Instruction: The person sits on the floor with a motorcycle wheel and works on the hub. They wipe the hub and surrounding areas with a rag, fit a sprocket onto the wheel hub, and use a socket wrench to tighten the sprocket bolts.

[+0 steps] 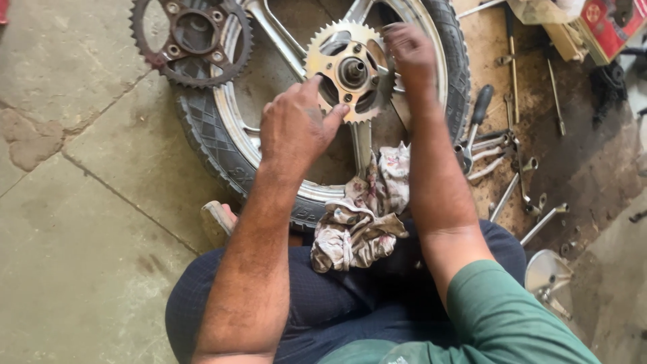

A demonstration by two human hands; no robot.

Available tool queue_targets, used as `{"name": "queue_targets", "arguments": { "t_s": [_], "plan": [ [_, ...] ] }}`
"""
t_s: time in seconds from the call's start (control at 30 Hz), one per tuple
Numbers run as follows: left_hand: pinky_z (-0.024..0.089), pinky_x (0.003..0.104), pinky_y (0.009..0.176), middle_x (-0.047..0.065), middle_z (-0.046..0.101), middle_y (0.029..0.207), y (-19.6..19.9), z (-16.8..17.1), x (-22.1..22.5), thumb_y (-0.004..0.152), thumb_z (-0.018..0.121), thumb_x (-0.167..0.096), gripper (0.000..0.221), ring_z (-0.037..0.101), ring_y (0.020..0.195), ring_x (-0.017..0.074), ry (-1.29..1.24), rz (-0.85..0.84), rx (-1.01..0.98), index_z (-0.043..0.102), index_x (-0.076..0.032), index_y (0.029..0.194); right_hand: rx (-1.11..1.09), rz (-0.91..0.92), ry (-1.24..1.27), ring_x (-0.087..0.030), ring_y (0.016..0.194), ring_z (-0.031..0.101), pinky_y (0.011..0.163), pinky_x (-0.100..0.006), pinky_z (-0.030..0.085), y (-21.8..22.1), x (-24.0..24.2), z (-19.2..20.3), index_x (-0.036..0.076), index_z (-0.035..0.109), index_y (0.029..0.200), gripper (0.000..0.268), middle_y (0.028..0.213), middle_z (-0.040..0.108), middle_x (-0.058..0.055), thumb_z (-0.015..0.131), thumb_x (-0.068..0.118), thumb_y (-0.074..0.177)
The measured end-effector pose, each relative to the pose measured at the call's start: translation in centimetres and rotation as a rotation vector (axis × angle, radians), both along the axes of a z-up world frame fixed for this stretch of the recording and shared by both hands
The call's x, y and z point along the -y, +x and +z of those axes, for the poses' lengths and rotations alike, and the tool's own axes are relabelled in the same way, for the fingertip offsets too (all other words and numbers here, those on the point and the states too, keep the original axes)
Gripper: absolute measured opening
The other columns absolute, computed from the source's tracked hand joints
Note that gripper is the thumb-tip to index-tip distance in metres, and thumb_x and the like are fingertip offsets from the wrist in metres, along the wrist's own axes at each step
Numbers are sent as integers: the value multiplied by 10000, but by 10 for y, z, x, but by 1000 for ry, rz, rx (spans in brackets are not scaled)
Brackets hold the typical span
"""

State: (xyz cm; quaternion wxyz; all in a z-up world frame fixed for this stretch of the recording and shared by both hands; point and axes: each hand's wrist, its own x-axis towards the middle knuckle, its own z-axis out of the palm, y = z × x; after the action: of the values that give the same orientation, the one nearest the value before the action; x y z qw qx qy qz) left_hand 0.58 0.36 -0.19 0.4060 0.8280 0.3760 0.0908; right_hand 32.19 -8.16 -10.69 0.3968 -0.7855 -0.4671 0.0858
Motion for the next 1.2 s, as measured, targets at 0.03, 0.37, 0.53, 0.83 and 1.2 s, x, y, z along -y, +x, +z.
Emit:
{"name": "queue_targets", "arguments": {
  "t_s": [0.03, 0.37, 0.53, 0.83, 1.2],
  "plan": [
    [564, 449, 861, 131, 728, 1008, -1, -1, 0, 888, 733, -538, 655, 729, 886, 257, -61, -8, -50, 612, -63, 1323, -145, -57, 37, -167, 935, 691, 837, -319, 576, 7, 10, 10, 73, 773, 976, 221, 1030, 745, -75, 773, 294, 981],
    [560, 455, 848, 161, 735, 1021, -6, -8, 0, 851, 790, -509, 693, 724, 901, 278, 63, 26, 85, 614, -29, 1318, 151, -396, -735, -324, 915, 704, 806, -427, 550, -2, 51, -8, 78, 787, 954, 393, 984, 746, -186, 845, 434, 798],
    [557, 452, 876, 140, 737, 1003, -12, 3, -7, 874, 781, -501, 640, 727, 916, 277, 29, 54, 110, 634, -41, 1294, 198, -472, -773, -364, 984, 694, 860, -470, 538, -11, 38, -9, 96, 785, 1015, 401, 1045, 735, -197, 798, 468, 863],
    [592, 372, 768, 120, 738, 983, -21, -10, -26, 875, 800, -466, 677, 724, 839, 208, 0, 155, 179, 604, -23, 1348, -218, -205, 37, -142, 745, 745, 673, -286, 673, -42, 20, 67, 44, 695, 920, 110, 876, 745, -90, 774, 119, 898],
    [581, 407, 807, 146, 735, 991, -26, -2, -28, 871, 790, -488, 678, 734, 880, 252, 53, 189, 235, 602, -17, 1321, 606, 407, -494, -238, 914, 689, 821, -387, 552, -114, -55, 75, 132, 795, 999, 224, 959, 751, -33, 895, 176, 803]
  ]
}}
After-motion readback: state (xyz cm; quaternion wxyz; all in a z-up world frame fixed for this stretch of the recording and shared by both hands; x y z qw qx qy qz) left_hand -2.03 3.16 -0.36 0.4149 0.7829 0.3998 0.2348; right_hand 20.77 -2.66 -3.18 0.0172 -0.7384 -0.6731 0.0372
